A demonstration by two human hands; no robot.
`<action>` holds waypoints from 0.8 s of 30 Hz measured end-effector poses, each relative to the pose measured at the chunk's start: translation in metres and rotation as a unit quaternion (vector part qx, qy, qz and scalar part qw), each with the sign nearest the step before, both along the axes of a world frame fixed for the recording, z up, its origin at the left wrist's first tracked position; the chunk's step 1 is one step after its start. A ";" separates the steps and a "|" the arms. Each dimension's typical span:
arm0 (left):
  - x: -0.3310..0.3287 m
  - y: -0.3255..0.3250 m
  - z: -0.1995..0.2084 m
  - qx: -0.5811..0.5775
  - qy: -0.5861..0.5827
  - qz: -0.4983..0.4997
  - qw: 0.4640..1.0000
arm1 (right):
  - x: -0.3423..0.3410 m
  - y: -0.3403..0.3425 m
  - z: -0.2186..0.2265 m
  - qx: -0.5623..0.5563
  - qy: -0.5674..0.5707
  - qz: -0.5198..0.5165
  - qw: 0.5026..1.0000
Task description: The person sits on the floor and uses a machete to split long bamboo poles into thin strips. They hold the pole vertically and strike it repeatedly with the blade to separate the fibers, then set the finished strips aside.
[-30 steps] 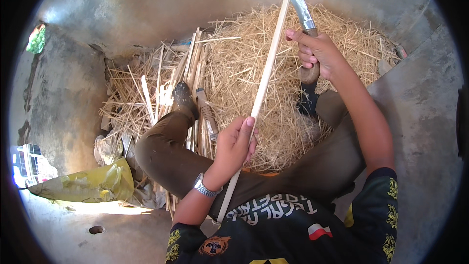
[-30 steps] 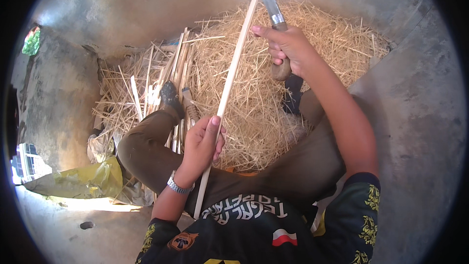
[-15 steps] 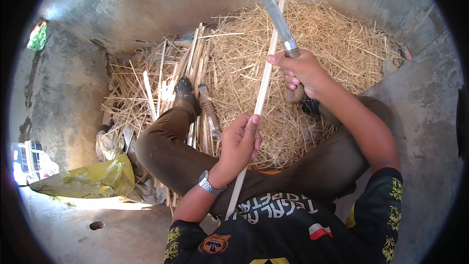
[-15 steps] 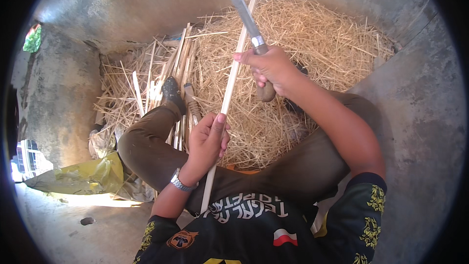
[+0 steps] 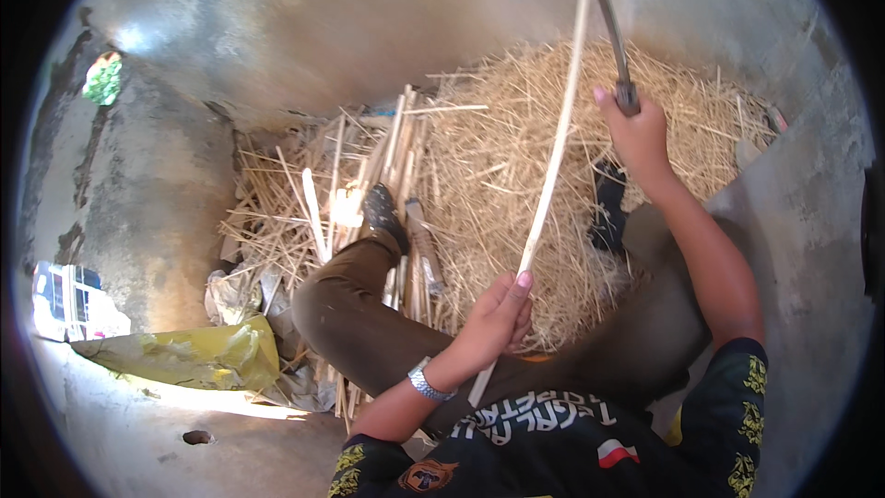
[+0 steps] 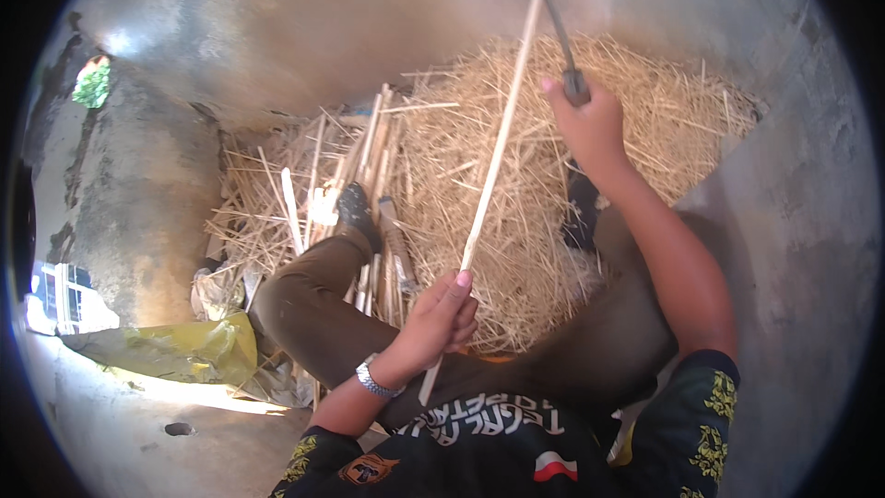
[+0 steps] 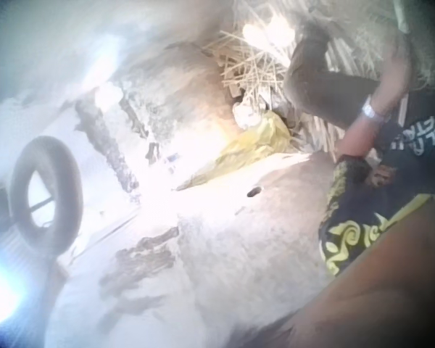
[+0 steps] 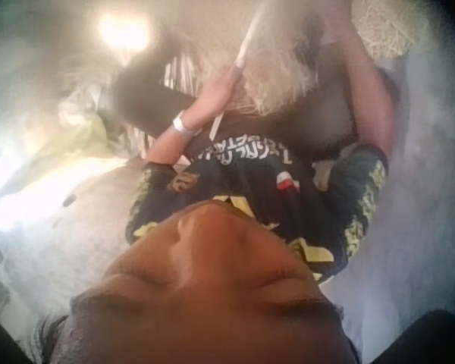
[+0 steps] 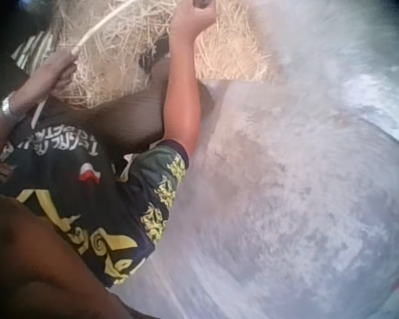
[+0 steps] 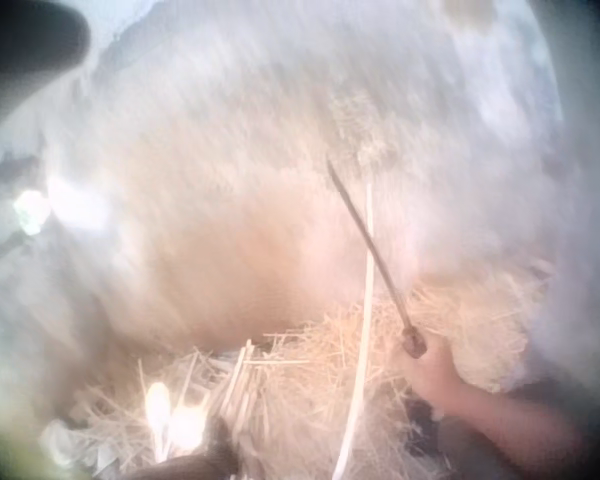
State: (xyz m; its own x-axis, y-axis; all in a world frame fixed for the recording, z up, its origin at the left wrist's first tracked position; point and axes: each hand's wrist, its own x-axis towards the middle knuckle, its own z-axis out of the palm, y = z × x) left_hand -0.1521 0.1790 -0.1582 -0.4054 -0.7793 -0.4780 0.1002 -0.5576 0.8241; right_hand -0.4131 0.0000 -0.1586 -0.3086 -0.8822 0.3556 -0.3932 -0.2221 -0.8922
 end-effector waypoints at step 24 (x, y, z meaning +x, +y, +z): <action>0.037 0.000 0.019 -0.004 0.049 0.002 0.999 | -0.021 -0.020 -0.005 -0.226 0.475 0.147 0.838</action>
State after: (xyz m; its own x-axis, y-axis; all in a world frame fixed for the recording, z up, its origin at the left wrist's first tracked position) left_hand -0.1155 0.1786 -0.1387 -0.4473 -0.7846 -0.4292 0.1823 -0.5499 0.8151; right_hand -0.4343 -0.0202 -0.1637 0.5090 -0.5801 0.6359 -0.7475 -0.6642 -0.0075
